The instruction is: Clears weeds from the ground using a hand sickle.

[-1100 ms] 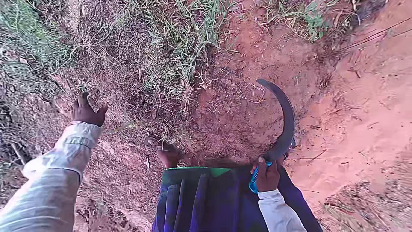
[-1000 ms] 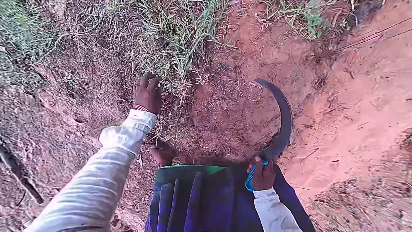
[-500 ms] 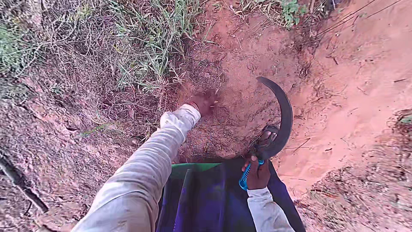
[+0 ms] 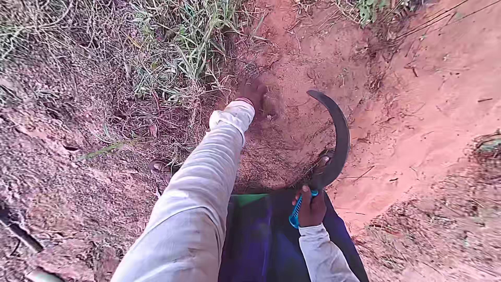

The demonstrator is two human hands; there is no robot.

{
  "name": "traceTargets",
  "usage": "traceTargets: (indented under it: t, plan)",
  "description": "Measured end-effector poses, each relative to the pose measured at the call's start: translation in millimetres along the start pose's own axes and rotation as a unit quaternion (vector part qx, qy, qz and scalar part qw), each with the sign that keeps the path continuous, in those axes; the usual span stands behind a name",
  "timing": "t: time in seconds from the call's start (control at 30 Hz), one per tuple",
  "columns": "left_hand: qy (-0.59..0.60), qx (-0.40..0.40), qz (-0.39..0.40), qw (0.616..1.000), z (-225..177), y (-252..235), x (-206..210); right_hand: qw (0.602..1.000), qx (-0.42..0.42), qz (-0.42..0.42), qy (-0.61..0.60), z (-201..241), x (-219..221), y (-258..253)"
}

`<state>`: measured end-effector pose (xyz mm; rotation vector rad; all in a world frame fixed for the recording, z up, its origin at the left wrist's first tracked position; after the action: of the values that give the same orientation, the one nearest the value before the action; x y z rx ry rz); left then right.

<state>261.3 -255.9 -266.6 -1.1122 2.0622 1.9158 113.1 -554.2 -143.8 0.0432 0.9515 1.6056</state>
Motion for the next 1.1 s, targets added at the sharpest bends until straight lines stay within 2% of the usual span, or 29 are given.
traceTargets:
  t: [0.07,0.1,0.17,0.2,0.23,0.3,0.33,0.37,0.47,0.57,0.7,0.83,0.9,1.0,1.07,1.1]
  plan:
    - [0.038,-0.134,0.063,0.988,46.6,25.9,3.5,1.000,-0.001,0.002,0.000,-0.4,1.1,0.6]
    - [0.056,-0.197,0.070,0.976,75.6,44.5,10.0,1.000,0.001,0.003,-0.005,-1.1,2.3,1.5]
    - [0.099,-0.287,0.009,0.953,127.6,80.6,23.5,1.000,0.007,0.002,-0.009,-2.9,4.4,3.1]
    - [0.101,-0.288,-0.015,0.952,135.5,93.8,23.2,1.000,0.010,0.003,-0.006,-3.4,5.6,3.0]
    - [0.087,-0.248,-0.041,0.964,129.6,102.0,20.8,1.000,0.011,0.006,0.004,-3.7,6.4,4.4]
    - [0.104,-0.093,-0.131,0.982,91.5,101.1,13.6,1.000,0.011,0.012,0.022,-3.3,9.6,5.8]
    - [0.114,-0.037,-0.143,0.982,65.2,94.0,11.2,1.000,0.009,0.014,0.025,-2.3,11.6,6.2]
    - [0.120,-0.012,-0.120,0.985,39.4,83.3,11.4,1.000,0.003,0.014,0.023,-1.4,13.4,6.4]
    - [0.146,-0.052,0.015,0.988,-11.0,48.9,22.2,0.999,-0.011,0.029,-0.024,-1.9,18.3,5.6]
    - [0.187,-0.077,0.052,0.978,-21.1,43.8,17.1,0.998,-0.016,0.051,-0.041,-5.7,19.8,4.9]
    - [0.173,-0.060,0.053,0.982,-21.2,59.6,10.7,0.991,0.049,0.101,-0.069,-9.6,25.0,2.8]
    - [0.150,-0.048,0.035,0.987,-28.5,60.9,2.5,0.971,0.150,0.164,-0.089,-11.2,35.6,1.0]
    - [0.143,-0.062,-0.010,0.988,-17.2,60.2,-19.3,0.959,0.192,0.191,-0.081,-7.5,48.5,9.0]
    - [0.156,-0.090,-0.100,0.978,-7.3,45.9,-67.7,0.950,0.233,0.207,-0.033,-6.2,38.7,15.3]
    - [0.121,-0.118,-0.089,0.982,16.0,43.3,-87.2,0.944,0.244,0.217,-0.032,-3.6,49.9,30.5]
    - [0.099,-0.120,-0.069,0.985,14.7,38.1,-86.8,0.945,0.249,0.210,-0.032,-2.1,44.5,36.1]
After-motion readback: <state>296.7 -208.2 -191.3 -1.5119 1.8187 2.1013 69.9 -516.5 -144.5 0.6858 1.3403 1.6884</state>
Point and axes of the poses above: each hand's wrist, its own y-axis away from the middle knuckle, its own x-axis out of the palm, z = x × y, the point moved 8 cm from there along -y, towards the middle knuckle, and after that the axes turned 2 degrees about -x, right-handed, at the moved point
